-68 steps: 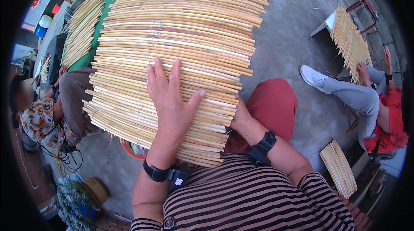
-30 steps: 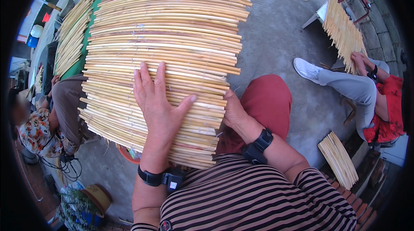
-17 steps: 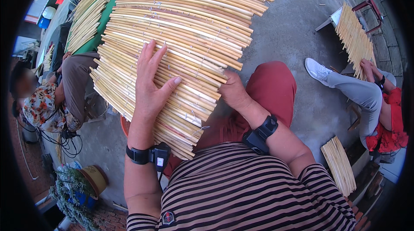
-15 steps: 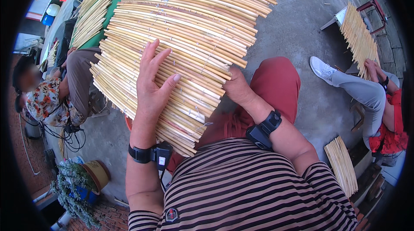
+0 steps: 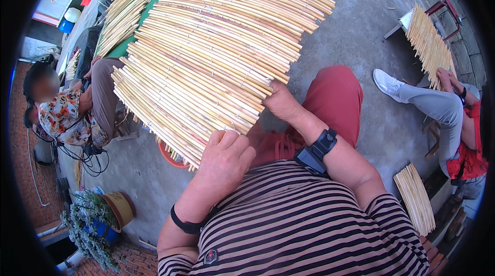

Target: The person weaves together lengths of reed or bamboo by threading a white cord through the material using a needle.

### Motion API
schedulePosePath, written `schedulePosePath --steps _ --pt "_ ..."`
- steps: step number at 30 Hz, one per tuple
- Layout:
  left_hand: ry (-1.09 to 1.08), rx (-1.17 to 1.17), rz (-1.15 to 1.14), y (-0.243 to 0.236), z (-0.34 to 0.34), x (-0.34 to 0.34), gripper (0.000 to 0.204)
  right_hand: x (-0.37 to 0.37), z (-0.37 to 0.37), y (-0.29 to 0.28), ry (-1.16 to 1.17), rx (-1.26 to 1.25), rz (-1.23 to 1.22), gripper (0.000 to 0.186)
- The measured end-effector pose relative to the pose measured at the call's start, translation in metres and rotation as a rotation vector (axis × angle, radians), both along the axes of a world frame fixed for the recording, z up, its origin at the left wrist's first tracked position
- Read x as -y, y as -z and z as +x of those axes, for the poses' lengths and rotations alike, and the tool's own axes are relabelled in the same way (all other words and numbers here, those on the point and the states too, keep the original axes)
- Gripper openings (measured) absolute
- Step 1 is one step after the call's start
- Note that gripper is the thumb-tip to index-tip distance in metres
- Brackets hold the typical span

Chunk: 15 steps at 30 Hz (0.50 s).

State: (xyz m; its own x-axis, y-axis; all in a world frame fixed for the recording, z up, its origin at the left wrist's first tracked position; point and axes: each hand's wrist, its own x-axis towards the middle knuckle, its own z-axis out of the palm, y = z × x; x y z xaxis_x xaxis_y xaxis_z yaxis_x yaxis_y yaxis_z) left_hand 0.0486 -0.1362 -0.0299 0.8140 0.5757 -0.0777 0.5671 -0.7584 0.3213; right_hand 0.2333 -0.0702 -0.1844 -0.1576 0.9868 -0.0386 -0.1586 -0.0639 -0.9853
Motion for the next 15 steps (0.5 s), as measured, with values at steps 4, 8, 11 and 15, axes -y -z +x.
schedulePosePath --steps 4,8,11,15 --pt "-0.012 0.461 -0.814 -0.023 -0.032 -0.029 0.027 -0.002 0.004 -0.003 -0.081 -0.011 -0.120 0.045" --pt "-0.660 0.476 0.081 0.017 -0.041 -0.091 0.056 -0.003 0.003 -0.001 -0.095 0.263 -0.114 0.036" --pt "-0.724 0.147 0.342 0.059 -0.033 -0.123 0.075 -0.008 -0.008 0.006 -0.104 -0.068 -0.075 0.034" --pt "-0.781 0.102 0.365 0.085 -0.032 -0.134 0.082 -0.014 -0.016 0.019 -0.152 -0.574 -0.399 0.042"
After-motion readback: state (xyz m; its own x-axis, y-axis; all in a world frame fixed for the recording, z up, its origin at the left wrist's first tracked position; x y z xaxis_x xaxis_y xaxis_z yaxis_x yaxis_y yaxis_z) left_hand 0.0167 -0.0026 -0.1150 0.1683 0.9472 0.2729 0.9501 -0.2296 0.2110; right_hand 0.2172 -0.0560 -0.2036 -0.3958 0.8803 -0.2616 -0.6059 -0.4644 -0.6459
